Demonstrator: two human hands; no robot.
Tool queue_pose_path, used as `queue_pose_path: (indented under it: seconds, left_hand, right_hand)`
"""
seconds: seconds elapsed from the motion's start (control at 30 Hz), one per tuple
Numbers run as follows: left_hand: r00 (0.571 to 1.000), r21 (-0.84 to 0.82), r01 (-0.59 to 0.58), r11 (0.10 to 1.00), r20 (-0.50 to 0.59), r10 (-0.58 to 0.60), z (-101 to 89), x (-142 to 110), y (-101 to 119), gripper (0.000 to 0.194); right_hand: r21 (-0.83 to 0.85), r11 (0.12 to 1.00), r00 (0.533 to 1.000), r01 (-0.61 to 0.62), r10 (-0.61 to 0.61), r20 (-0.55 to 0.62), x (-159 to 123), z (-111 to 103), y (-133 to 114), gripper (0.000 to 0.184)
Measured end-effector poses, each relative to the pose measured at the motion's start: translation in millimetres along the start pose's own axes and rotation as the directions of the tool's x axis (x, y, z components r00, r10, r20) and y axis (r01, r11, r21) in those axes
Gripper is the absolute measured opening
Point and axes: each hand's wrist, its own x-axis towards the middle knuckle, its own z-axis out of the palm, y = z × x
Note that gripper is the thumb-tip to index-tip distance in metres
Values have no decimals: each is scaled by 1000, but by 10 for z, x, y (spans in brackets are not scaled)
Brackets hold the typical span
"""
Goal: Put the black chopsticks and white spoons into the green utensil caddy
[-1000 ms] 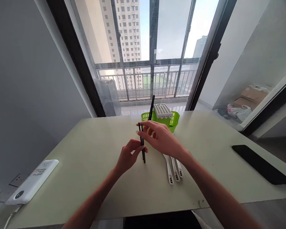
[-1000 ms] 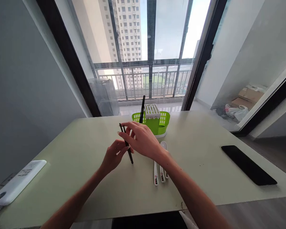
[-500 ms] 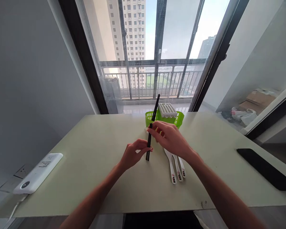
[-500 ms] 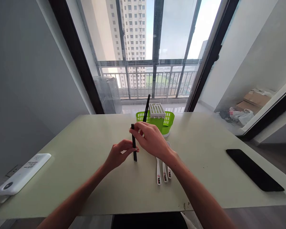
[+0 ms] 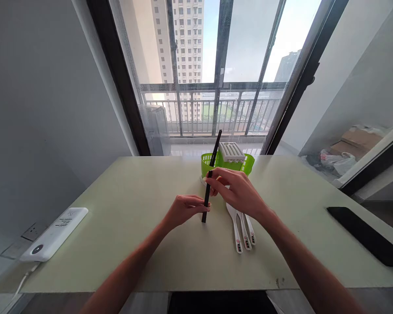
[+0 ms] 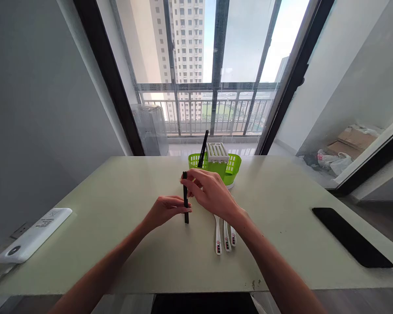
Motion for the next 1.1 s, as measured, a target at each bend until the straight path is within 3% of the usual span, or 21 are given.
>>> queue_pose_path:
  seconds: [0.1, 0.3, 0.77, 1.0, 1.1]
  left_hand:
    - [1000, -20, 2, 1000, -3, -2, -18, 11, -15, 24]
    - [986, -102, 165, 981, 27, -163, -20, -5, -27, 24]
    - [981, -100, 181, 978, 84, -173, -24, -4, -67, 30]
    - [946, -82, 262, 961, 218, -240, -42, 0, -263, 36]
    - [935, -70, 312, 948, 200, -293, -30, 1, -336, 36]
  right_hand:
    - [3, 1000, 1000, 0, 0, 10, 4, -1, 3, 33]
    - [33, 999, 1000, -14, 15, -10, 11, -15, 6, 35]
    - [-43, 998, 999, -39, 39, 4, 102, -173, -39, 22]
    - [-25, 999, 997, -46, 47, 59, 128, -198, -74, 24]
    - [-70, 997, 997, -24, 29, 74, 163, -244, -83, 26]
